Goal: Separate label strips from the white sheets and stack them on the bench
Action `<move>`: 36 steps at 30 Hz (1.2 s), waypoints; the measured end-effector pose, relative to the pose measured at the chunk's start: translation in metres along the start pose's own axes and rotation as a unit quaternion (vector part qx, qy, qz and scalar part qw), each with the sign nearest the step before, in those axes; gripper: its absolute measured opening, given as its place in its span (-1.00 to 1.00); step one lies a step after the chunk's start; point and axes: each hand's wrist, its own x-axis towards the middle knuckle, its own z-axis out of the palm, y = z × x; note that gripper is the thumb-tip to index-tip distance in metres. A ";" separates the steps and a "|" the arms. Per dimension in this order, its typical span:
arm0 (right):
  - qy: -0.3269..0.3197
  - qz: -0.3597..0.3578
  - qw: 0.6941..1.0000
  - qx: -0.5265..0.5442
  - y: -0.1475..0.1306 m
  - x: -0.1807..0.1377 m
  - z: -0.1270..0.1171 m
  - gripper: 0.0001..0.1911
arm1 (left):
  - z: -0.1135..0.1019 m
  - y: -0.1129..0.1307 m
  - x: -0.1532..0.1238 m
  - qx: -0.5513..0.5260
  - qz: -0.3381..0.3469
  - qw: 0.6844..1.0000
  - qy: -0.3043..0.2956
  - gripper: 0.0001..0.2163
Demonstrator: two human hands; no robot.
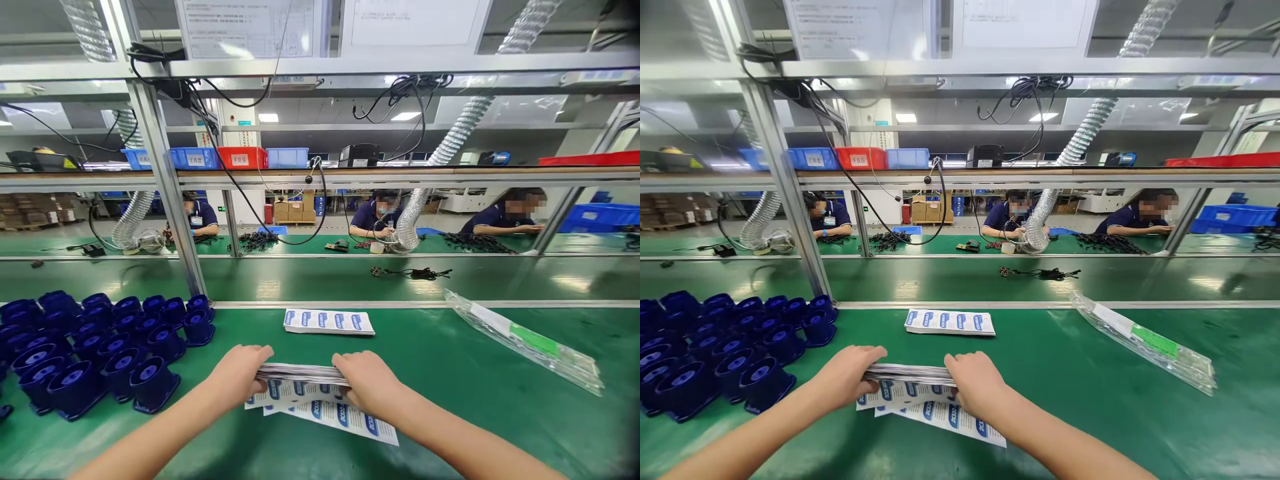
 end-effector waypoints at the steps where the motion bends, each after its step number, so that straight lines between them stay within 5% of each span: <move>1: -0.007 0.005 1.000 0.016 0.001 0.002 0.006 -0.70 | 0.006 -0.010 -0.001 -0.029 0.000 0.999 0.012 -0.72; 4: -0.001 0.013 0.998 0.057 0.007 0.006 0.015 -0.76 | 0.031 -0.036 -0.005 -0.193 0.001 0.977 0.086 -0.82; 9: 0.019 -0.018 0.998 0.064 0.013 0.009 0.015 -0.75 | 0.079 -0.052 -0.004 -0.525 0.006 0.840 0.140 -0.19; 14: 0.085 0.002 0.993 0.087 0.030 0.003 0.003 -0.80 | 0.083 -0.044 0.014 -0.523 -0.030 0.827 0.205 -0.40; 19: 0.096 0.052 0.981 0.161 0.056 -0.001 0.003 -0.61 | 0.077 -0.038 0.047 -0.587 0.020 0.784 0.199 -0.08; 22: 0.076 0.081 0.971 0.212 0.073 -0.012 0.021 -0.57 | 0.095 -0.035 0.062 -0.613 0.036 0.765 0.197 -0.15; 25: 0.112 0.124 0.931 0.326 0.086 -0.030 0.046 -0.50 | 0.108 -0.031 0.065 -0.609 0.034 0.769 0.191 -0.28; 31: 0.194 0.151 0.734 0.633 0.078 -0.043 0.102 -0.17 | 0.108 -0.013 0.054 -0.650 -0.005 0.742 0.165 -0.23; 34: 0.226 0.123 0.720 0.644 0.066 -0.037 0.117 -0.05 | 0.110 -0.010 0.054 -0.657 -0.020 0.742 0.133 -0.20; 36: 0.237 0.118 0.717 0.645 0.061 -0.032 0.117 -0.20 | 0.111 -0.012 0.055 -0.629 -0.017 0.765 0.137 -0.26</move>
